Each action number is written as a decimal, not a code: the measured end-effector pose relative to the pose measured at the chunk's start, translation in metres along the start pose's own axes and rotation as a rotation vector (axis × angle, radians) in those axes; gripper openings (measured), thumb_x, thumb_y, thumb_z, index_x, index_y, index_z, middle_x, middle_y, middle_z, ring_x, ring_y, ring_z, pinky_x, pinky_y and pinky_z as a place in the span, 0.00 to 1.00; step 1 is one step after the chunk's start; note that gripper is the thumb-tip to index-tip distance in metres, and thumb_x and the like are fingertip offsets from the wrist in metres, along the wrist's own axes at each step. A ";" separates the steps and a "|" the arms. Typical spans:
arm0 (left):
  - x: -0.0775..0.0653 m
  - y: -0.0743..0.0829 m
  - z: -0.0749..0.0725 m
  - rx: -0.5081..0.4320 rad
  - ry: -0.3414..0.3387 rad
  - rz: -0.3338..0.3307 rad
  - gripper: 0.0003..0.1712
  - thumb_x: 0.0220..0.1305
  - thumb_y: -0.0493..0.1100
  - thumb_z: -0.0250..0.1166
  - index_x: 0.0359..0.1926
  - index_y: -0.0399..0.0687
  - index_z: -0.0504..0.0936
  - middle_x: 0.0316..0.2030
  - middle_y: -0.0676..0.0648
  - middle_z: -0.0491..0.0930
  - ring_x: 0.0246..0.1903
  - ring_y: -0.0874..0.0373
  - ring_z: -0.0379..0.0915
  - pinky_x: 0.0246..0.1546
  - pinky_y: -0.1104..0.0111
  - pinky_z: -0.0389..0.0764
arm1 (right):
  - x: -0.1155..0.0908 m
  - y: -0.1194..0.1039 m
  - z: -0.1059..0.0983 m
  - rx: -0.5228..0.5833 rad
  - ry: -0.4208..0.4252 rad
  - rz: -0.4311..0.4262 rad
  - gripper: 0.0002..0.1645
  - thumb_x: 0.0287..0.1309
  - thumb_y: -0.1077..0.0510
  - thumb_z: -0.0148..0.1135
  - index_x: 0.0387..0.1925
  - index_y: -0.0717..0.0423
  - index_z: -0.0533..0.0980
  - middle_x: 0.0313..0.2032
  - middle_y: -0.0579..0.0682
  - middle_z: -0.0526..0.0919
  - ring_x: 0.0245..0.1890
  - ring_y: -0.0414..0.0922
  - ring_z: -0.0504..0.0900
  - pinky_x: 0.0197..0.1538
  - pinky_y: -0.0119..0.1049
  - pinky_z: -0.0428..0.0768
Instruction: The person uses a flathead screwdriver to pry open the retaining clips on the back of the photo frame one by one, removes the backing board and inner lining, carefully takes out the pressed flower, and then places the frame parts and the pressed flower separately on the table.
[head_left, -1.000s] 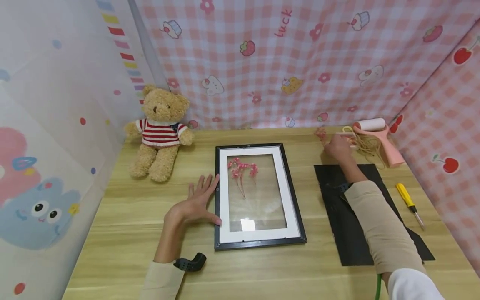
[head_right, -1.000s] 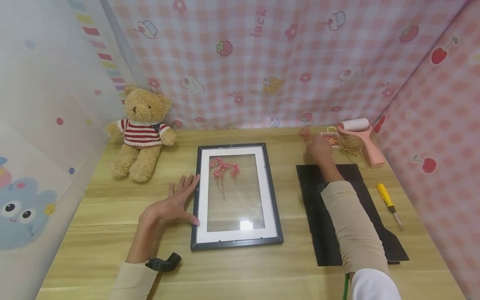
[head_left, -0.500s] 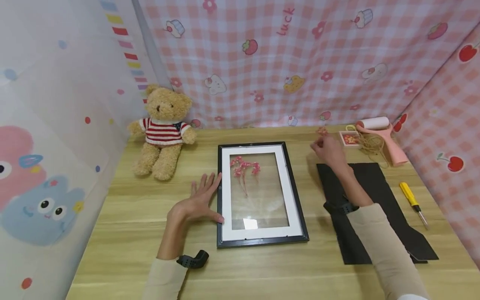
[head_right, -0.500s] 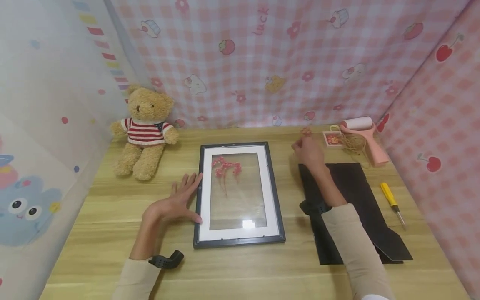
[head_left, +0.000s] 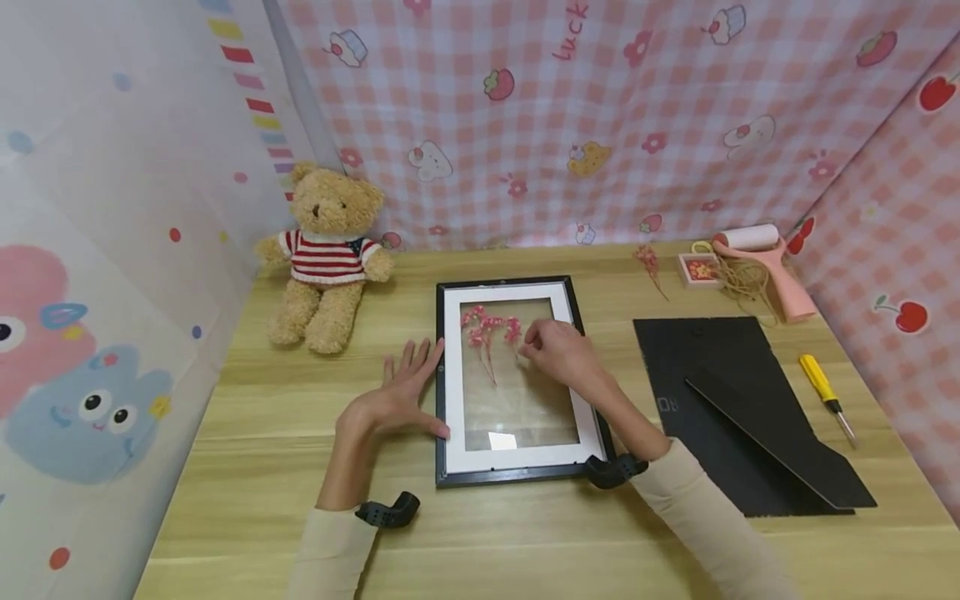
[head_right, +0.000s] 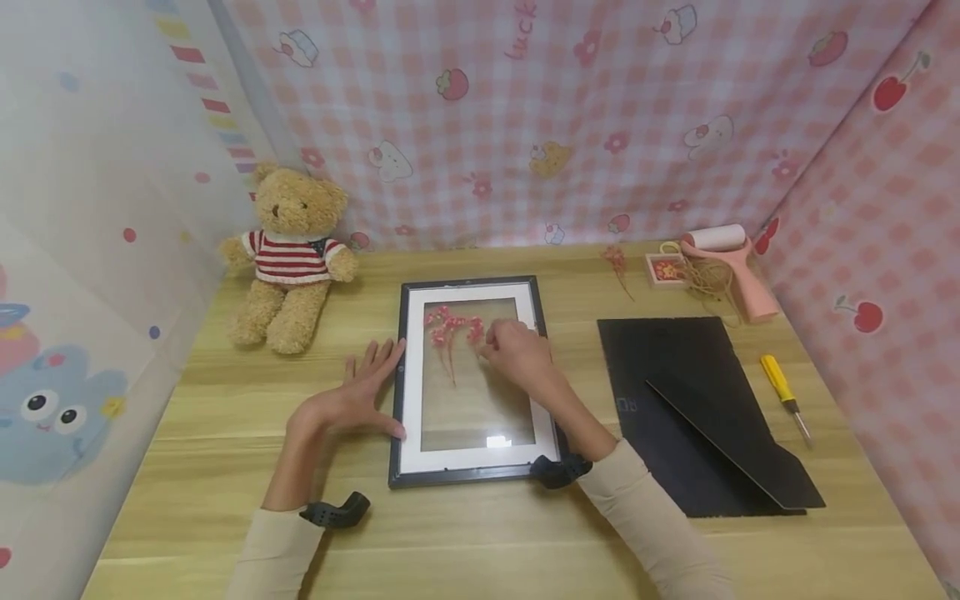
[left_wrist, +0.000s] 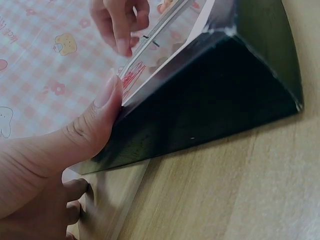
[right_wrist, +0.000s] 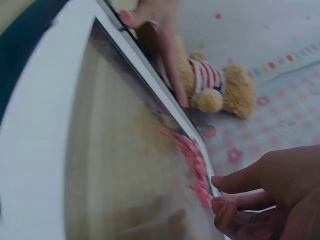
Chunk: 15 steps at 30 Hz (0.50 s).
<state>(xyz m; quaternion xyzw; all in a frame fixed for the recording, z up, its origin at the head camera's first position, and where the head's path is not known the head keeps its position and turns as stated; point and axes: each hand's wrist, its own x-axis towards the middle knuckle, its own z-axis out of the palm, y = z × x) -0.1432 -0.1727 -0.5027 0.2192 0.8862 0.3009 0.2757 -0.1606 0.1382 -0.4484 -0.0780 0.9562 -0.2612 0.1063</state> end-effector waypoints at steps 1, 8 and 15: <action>0.000 0.000 0.000 -0.002 0.000 0.001 0.87 0.52 0.65 0.85 0.90 0.58 0.26 0.88 0.42 0.18 0.85 0.43 0.06 0.81 0.38 0.13 | 0.001 -0.003 0.004 -0.010 0.001 0.001 0.12 0.73 0.55 0.72 0.47 0.61 0.86 0.42 0.55 0.90 0.38 0.48 0.86 0.43 0.46 0.86; 0.002 -0.004 0.002 -0.003 0.004 0.009 0.87 0.52 0.65 0.85 0.90 0.59 0.26 0.88 0.42 0.19 0.85 0.42 0.06 0.81 0.37 0.13 | 0.005 -0.013 0.020 -0.068 0.054 -0.002 0.03 0.67 0.66 0.66 0.36 0.58 0.83 0.35 0.52 0.86 0.30 0.45 0.78 0.31 0.39 0.78; 0.008 -0.011 0.003 0.002 -0.002 0.003 0.88 0.51 0.65 0.86 0.89 0.61 0.25 0.88 0.43 0.18 0.85 0.43 0.05 0.81 0.38 0.12 | 0.013 -0.008 0.024 -0.050 0.055 0.015 0.07 0.60 0.70 0.62 0.31 0.57 0.81 0.33 0.51 0.83 0.28 0.46 0.77 0.28 0.38 0.75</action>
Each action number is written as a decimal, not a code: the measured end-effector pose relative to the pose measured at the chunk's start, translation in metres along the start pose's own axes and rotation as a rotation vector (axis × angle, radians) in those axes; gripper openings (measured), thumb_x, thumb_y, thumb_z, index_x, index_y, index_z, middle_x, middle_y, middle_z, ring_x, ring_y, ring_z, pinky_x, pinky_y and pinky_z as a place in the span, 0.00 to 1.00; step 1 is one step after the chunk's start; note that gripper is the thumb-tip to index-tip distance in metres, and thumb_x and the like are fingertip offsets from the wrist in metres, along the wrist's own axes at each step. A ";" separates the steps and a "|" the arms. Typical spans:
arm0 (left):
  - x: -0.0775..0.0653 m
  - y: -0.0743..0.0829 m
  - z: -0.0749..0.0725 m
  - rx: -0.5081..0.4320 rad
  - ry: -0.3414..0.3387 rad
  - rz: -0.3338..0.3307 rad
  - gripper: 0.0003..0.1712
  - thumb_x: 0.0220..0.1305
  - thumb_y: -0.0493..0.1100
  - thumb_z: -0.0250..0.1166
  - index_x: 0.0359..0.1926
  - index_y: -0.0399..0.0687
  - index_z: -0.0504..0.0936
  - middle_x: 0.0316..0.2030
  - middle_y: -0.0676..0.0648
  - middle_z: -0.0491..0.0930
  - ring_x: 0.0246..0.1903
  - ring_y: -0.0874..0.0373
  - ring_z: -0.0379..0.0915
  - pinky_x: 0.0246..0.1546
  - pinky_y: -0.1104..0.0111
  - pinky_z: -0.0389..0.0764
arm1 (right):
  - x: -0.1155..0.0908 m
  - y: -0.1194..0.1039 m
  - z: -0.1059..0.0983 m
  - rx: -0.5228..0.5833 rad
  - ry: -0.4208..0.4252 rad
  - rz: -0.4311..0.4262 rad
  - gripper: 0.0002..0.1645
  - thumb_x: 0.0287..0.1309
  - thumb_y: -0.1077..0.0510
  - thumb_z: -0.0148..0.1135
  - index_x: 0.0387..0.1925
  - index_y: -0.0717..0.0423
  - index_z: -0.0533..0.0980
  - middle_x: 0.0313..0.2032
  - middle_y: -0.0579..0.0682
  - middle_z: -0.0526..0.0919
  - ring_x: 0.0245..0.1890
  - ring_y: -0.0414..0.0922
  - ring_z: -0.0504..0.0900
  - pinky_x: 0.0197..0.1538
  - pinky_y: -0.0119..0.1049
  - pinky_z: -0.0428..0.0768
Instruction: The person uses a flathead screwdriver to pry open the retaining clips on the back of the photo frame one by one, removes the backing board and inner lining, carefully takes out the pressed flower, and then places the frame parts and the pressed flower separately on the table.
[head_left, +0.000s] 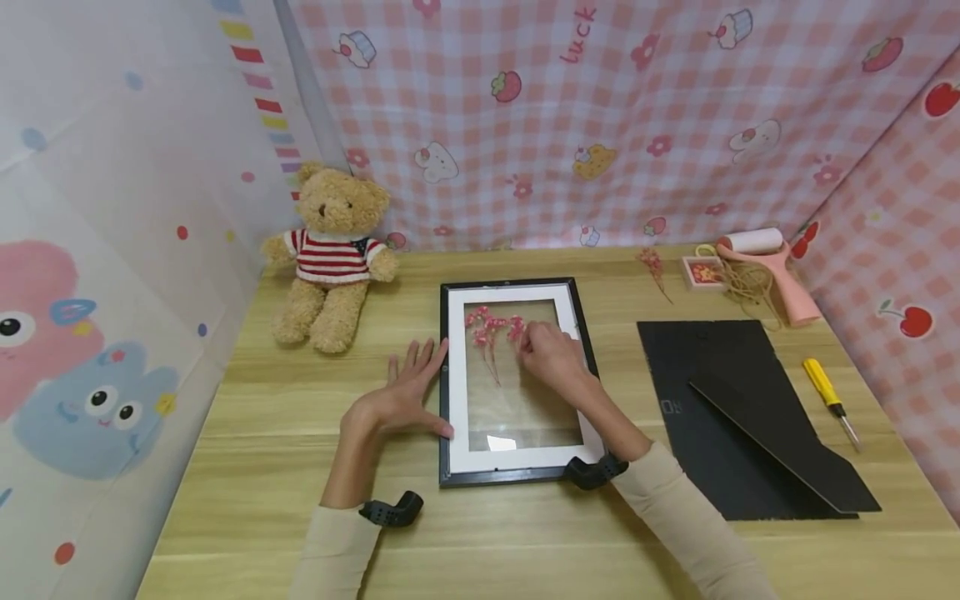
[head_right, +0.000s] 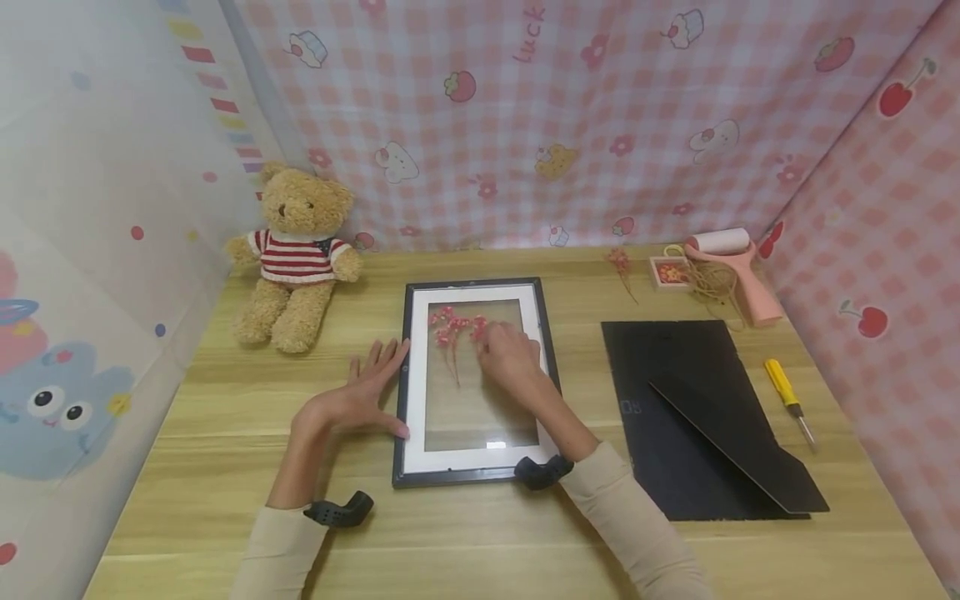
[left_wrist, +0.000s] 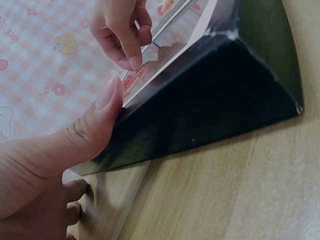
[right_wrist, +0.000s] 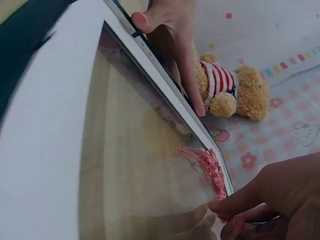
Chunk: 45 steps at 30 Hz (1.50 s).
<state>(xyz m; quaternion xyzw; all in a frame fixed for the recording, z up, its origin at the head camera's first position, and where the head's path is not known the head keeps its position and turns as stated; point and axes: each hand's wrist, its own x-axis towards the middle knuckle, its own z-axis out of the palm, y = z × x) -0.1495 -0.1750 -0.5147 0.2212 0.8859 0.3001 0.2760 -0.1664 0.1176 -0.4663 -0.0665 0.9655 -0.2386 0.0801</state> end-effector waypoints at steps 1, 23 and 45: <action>0.000 0.000 0.000 0.002 -0.001 0.000 0.88 0.51 0.65 0.86 0.89 0.61 0.25 0.88 0.43 0.18 0.85 0.43 0.05 0.81 0.38 0.13 | 0.004 0.005 0.003 0.005 -0.003 0.003 0.09 0.59 0.71 0.61 0.29 0.56 0.80 0.32 0.50 0.83 0.28 0.45 0.77 0.28 0.38 0.75; -0.005 0.010 -0.002 0.016 -0.007 0.000 0.87 0.55 0.64 0.84 0.89 0.58 0.24 0.87 0.42 0.18 0.85 0.42 0.05 0.80 0.38 0.12 | 0.038 0.056 0.031 0.034 -0.027 0.046 0.16 0.62 0.59 0.61 0.17 0.45 0.77 0.24 0.47 0.81 0.26 0.46 0.76 0.28 0.45 0.76; -0.007 0.010 -0.001 0.017 0.003 0.008 0.86 0.55 0.63 0.84 0.89 0.56 0.24 0.87 0.42 0.17 0.85 0.41 0.05 0.81 0.38 0.13 | 0.023 0.156 -0.086 0.250 0.076 0.210 0.18 0.74 0.58 0.64 0.36 0.73 0.86 0.24 0.53 0.82 0.24 0.42 0.74 0.29 0.36 0.72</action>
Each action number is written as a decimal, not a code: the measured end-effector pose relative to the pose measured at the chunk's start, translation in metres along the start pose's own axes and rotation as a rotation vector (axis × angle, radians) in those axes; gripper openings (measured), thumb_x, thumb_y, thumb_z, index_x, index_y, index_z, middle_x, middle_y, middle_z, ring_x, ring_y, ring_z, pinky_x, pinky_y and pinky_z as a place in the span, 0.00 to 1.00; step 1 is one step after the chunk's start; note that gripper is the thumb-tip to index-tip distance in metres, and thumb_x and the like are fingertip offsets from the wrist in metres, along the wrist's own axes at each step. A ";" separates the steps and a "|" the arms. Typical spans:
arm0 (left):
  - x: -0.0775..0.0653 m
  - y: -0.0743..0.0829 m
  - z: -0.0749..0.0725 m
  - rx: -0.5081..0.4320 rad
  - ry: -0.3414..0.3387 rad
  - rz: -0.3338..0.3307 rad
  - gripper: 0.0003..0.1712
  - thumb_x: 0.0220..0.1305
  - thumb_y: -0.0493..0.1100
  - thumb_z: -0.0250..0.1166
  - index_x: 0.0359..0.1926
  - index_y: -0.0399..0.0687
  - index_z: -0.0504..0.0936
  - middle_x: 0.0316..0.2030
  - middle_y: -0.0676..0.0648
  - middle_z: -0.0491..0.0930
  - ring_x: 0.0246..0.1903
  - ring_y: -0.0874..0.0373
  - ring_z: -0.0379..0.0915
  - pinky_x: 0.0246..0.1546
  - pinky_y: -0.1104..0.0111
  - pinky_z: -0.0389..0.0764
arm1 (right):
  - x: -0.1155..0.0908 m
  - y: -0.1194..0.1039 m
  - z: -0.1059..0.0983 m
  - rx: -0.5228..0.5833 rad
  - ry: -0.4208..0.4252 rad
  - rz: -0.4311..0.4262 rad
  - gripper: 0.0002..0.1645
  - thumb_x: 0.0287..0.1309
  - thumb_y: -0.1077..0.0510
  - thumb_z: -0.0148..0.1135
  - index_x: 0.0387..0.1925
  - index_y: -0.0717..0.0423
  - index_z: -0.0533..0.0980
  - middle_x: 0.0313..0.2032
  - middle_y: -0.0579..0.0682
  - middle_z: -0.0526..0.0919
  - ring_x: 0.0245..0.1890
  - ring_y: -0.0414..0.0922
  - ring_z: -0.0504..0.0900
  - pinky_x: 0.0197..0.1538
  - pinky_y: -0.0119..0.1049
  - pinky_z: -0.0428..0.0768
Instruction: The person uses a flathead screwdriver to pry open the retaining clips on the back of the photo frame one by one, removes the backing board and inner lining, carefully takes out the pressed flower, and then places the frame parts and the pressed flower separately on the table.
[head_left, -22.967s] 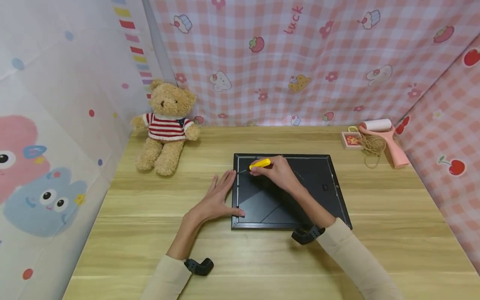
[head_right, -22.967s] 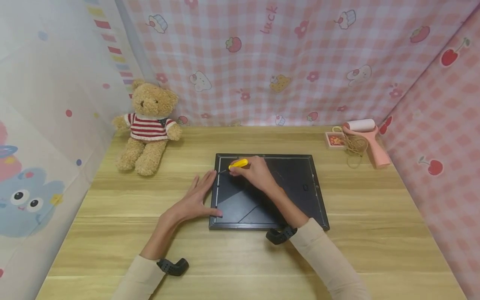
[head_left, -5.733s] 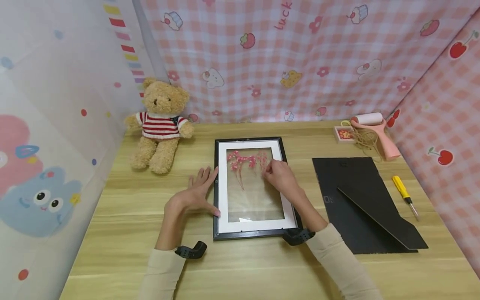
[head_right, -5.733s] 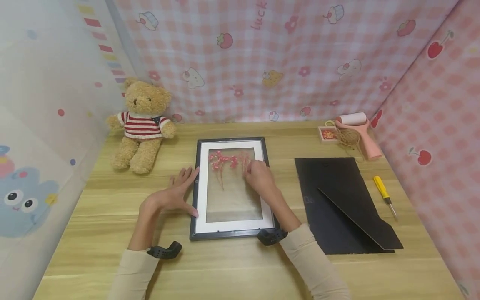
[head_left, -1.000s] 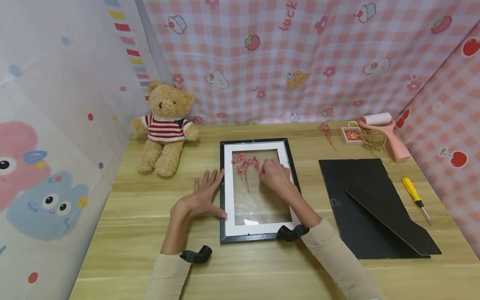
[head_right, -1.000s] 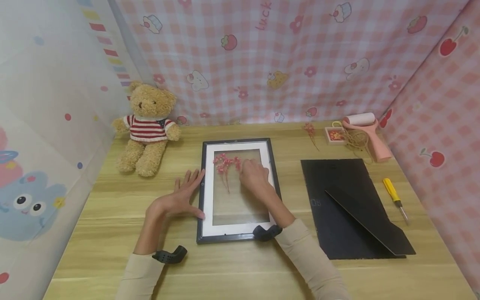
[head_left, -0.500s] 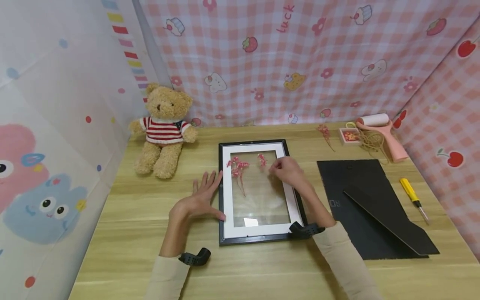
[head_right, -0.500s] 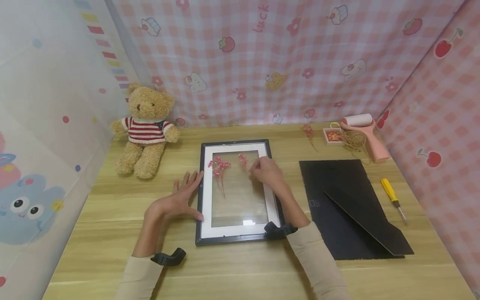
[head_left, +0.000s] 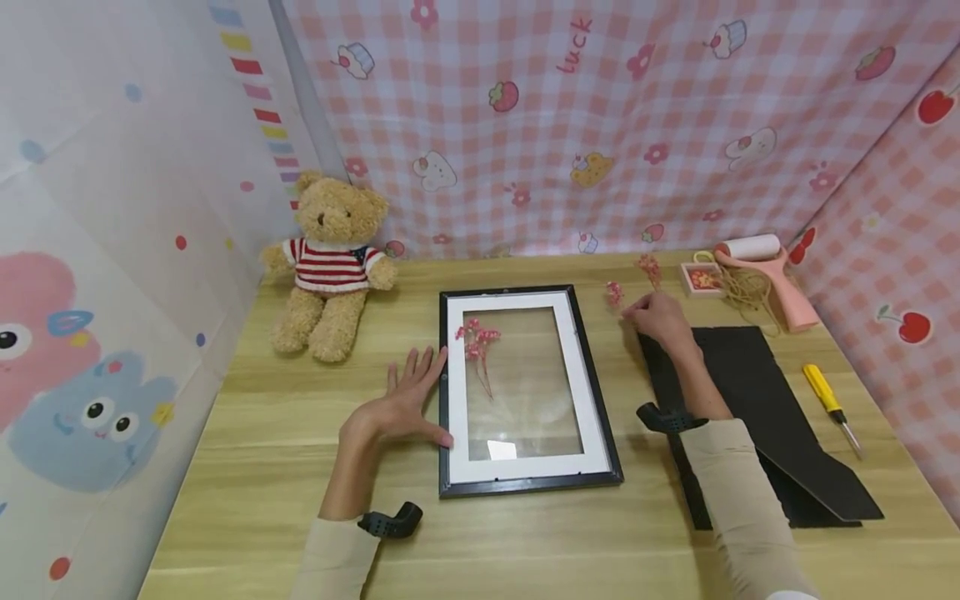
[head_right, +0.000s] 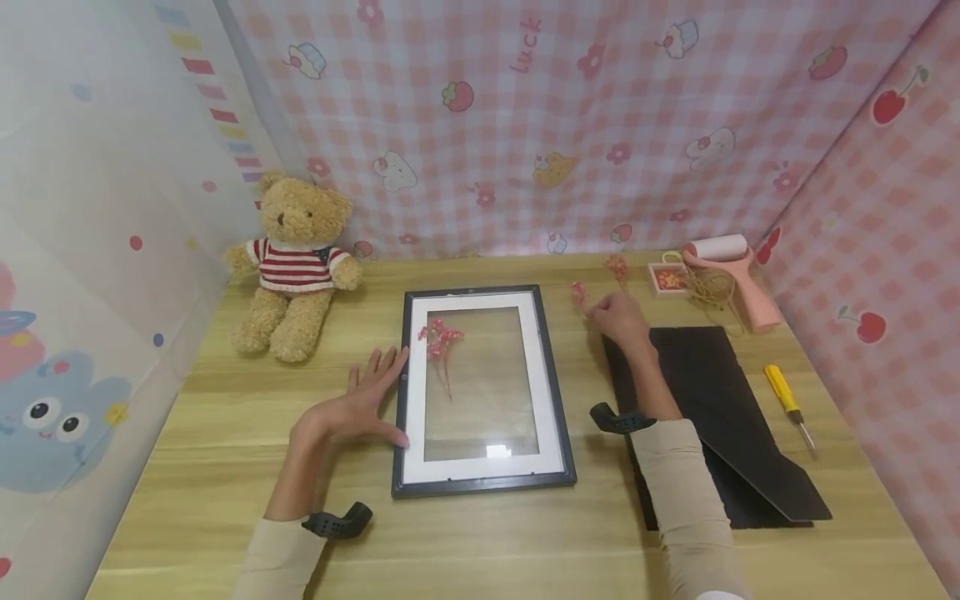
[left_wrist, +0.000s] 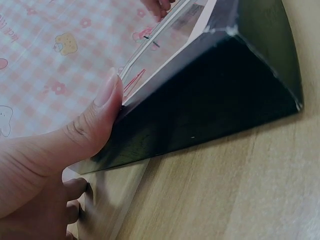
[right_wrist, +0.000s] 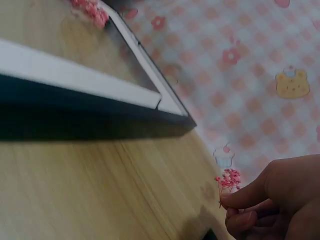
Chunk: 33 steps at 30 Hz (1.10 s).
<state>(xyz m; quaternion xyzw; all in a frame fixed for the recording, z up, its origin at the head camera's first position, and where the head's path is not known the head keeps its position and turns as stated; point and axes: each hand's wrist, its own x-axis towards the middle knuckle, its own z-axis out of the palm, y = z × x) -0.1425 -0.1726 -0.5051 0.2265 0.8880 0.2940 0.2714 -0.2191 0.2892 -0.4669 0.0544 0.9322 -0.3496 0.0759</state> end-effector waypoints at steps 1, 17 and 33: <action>0.000 0.000 0.000 0.000 -0.001 0.002 0.86 0.55 0.63 0.84 0.89 0.56 0.24 0.87 0.42 0.17 0.85 0.41 0.05 0.81 0.38 0.13 | 0.008 0.011 0.000 -0.017 0.011 -0.004 0.19 0.73 0.58 0.64 0.29 0.69 0.85 0.21 0.50 0.79 0.22 0.41 0.72 0.27 0.36 0.70; -0.004 0.006 -0.002 -0.018 -0.010 0.002 0.87 0.54 0.64 0.85 0.89 0.54 0.26 0.87 0.40 0.18 0.85 0.41 0.05 0.81 0.39 0.13 | 0.103 0.102 -0.015 -0.162 0.047 0.106 0.22 0.65 0.53 0.68 0.16 0.53 0.76 0.16 0.44 0.71 0.22 0.47 0.71 0.25 0.41 0.69; -0.003 0.002 -0.002 -0.015 -0.005 0.009 0.87 0.54 0.63 0.85 0.89 0.54 0.25 0.87 0.40 0.18 0.85 0.40 0.06 0.81 0.38 0.13 | 0.071 0.061 -0.010 -0.198 0.086 0.018 0.28 0.75 0.51 0.64 0.16 0.53 0.74 0.16 0.46 0.72 0.19 0.47 0.71 0.23 0.42 0.68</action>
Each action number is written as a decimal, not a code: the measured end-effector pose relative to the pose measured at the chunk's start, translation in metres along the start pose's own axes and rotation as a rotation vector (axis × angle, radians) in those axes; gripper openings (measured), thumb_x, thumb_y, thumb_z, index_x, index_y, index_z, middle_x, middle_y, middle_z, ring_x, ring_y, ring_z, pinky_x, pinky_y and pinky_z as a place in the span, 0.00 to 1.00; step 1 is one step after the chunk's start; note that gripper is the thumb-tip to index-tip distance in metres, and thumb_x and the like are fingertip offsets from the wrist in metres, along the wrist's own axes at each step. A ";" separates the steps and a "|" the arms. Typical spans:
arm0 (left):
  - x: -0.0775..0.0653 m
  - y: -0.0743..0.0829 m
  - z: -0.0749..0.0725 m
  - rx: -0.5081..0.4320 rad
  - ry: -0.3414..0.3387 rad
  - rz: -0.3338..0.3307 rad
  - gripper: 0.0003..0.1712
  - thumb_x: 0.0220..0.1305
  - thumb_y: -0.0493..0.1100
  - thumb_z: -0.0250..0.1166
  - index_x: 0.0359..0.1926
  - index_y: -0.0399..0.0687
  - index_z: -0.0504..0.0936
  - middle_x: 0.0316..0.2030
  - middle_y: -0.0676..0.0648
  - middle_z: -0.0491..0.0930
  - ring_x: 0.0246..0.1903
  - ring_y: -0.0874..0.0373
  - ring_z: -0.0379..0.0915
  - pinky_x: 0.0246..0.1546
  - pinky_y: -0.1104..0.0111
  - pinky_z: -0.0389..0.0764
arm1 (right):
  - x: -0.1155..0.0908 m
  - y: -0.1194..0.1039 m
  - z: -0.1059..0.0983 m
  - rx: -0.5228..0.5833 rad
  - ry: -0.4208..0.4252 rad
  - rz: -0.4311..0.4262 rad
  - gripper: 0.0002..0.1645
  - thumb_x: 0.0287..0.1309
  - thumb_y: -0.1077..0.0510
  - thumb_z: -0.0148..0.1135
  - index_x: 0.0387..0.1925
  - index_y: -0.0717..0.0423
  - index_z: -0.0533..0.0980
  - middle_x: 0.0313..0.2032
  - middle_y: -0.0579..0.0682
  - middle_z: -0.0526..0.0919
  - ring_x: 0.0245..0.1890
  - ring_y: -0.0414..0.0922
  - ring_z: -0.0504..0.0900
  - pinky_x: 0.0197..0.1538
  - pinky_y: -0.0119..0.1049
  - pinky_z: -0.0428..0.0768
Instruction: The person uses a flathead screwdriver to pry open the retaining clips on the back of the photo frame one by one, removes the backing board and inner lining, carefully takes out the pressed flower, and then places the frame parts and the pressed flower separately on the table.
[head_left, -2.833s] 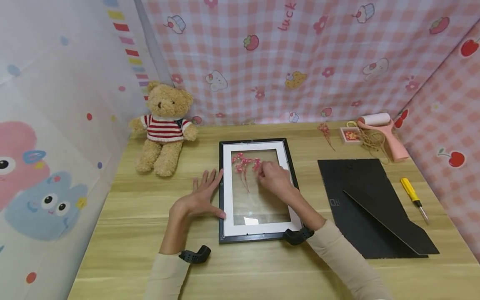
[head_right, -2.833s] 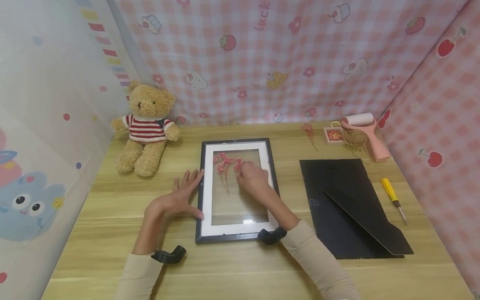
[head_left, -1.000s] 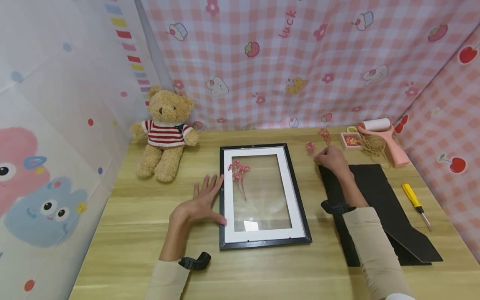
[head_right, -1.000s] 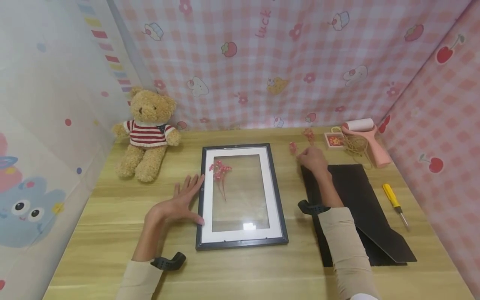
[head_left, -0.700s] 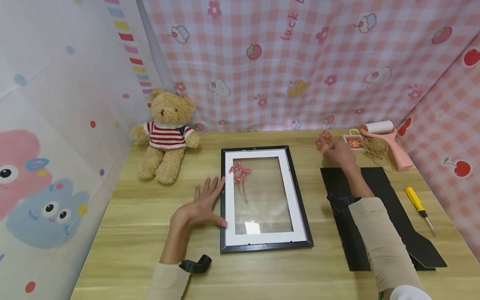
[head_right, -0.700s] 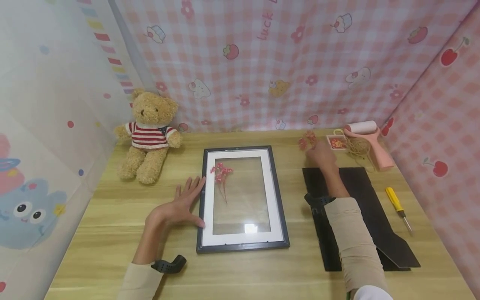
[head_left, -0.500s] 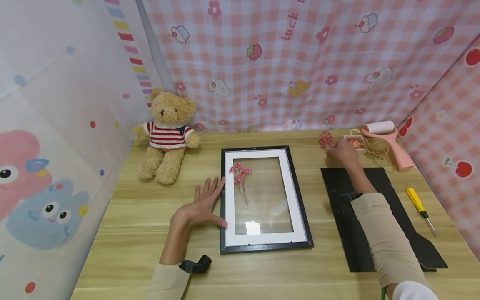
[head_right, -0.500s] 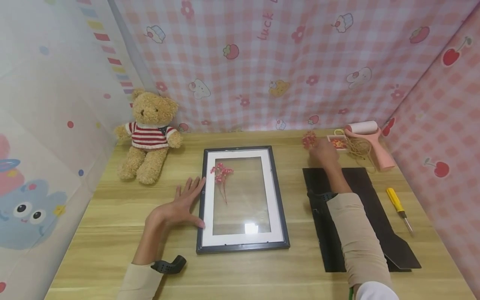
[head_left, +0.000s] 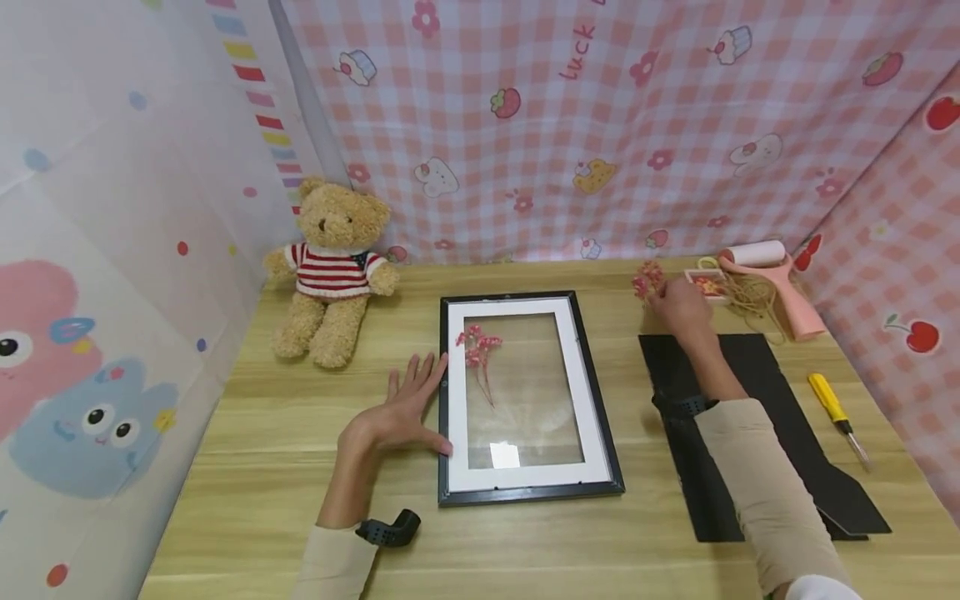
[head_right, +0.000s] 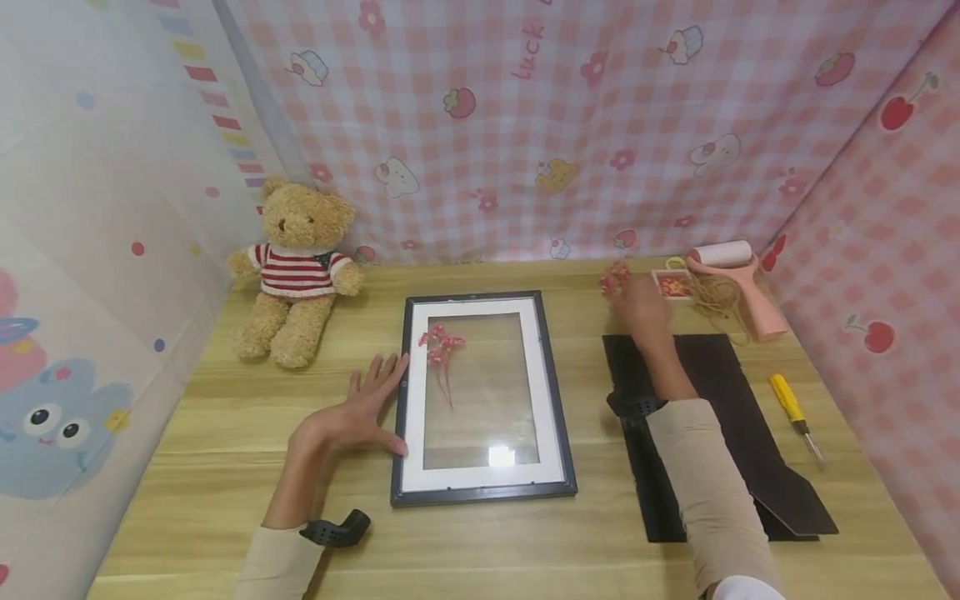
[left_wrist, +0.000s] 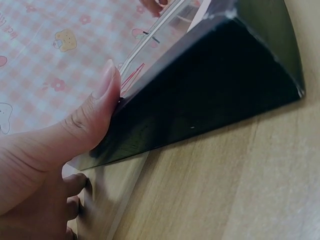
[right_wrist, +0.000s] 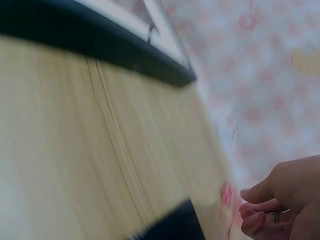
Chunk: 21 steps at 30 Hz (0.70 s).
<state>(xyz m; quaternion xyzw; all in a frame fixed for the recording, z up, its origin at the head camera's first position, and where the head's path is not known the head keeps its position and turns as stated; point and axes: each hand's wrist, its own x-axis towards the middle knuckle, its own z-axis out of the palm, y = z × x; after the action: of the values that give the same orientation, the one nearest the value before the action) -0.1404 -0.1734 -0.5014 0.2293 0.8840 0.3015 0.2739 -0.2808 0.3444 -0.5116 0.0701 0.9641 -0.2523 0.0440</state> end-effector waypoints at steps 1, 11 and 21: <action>-0.001 -0.001 0.000 0.005 0.001 -0.006 0.87 0.54 0.63 0.85 0.89 0.54 0.25 0.87 0.40 0.18 0.85 0.41 0.06 0.81 0.38 0.13 | -0.013 -0.018 -0.002 -0.002 0.006 -0.022 0.26 0.77 0.52 0.63 0.19 0.56 0.76 0.18 0.49 0.75 0.21 0.49 0.74 0.25 0.44 0.72; 0.003 -0.007 0.003 -0.010 0.014 0.019 0.87 0.52 0.67 0.84 0.89 0.58 0.25 0.87 0.42 0.18 0.85 0.42 0.06 0.81 0.38 0.13 | -0.115 -0.159 0.020 0.049 -0.104 -0.236 0.15 0.80 0.57 0.63 0.50 0.69 0.83 0.44 0.64 0.89 0.41 0.55 0.86 0.43 0.49 0.85; 0.002 -0.004 0.001 -0.004 0.004 0.009 0.87 0.53 0.68 0.84 0.89 0.56 0.25 0.87 0.40 0.18 0.85 0.40 0.06 0.81 0.38 0.13 | -0.158 -0.216 0.097 -0.091 -0.303 -0.421 0.14 0.73 0.51 0.72 0.41 0.58 0.80 0.40 0.54 0.82 0.34 0.46 0.78 0.37 0.42 0.83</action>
<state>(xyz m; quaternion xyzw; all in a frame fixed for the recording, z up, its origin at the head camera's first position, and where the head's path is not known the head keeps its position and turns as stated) -0.1421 -0.1749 -0.5058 0.2321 0.8830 0.3048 0.2711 -0.1542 0.0928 -0.4731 -0.1725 0.9503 -0.2198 0.1375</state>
